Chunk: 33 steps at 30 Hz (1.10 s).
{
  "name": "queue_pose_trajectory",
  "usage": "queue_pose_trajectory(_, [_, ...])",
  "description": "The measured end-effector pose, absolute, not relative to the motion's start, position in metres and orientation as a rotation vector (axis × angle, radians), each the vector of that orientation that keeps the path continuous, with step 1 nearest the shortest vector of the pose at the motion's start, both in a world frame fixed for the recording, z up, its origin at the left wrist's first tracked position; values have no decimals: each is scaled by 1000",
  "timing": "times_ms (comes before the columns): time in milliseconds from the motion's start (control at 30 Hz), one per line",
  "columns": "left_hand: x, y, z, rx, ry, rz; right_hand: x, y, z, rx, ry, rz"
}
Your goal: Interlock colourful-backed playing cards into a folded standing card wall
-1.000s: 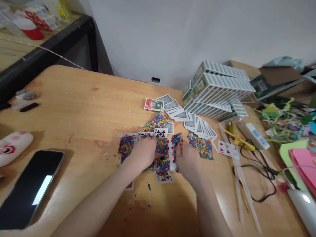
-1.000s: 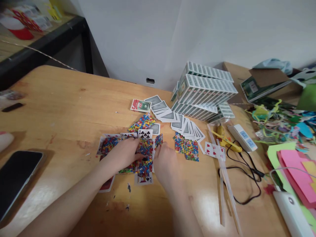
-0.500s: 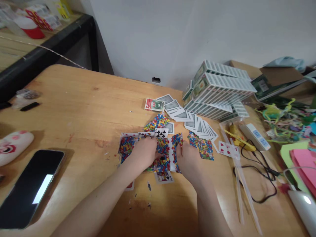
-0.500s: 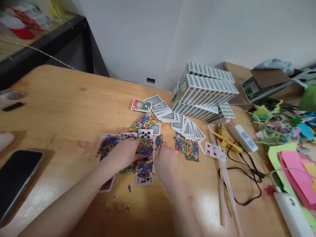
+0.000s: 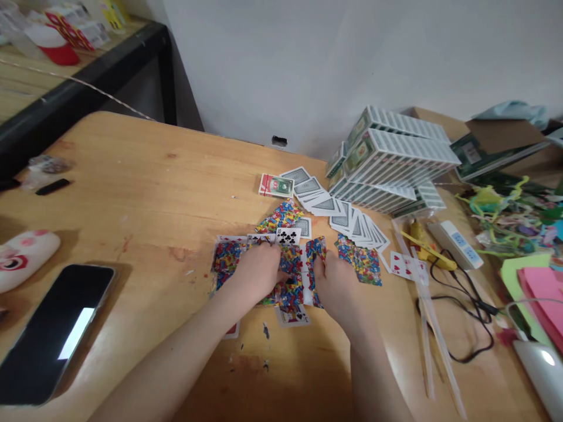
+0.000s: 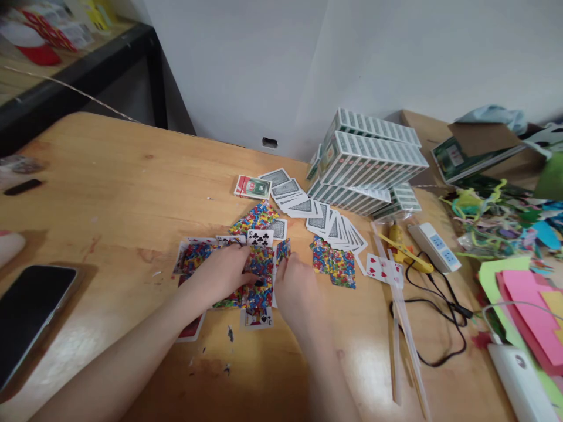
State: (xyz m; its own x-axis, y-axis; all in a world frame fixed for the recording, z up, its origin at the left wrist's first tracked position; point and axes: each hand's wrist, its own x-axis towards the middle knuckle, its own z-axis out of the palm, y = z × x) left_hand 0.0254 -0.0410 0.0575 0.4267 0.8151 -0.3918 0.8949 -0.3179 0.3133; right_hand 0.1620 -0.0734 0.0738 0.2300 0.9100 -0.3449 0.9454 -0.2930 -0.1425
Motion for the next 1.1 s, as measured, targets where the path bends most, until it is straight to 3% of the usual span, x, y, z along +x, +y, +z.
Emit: queue_pose_trajectory(1100, [25, -42, 57, 2208, 1444, -231, 165, -74, 70, 2320, 1804, -523])
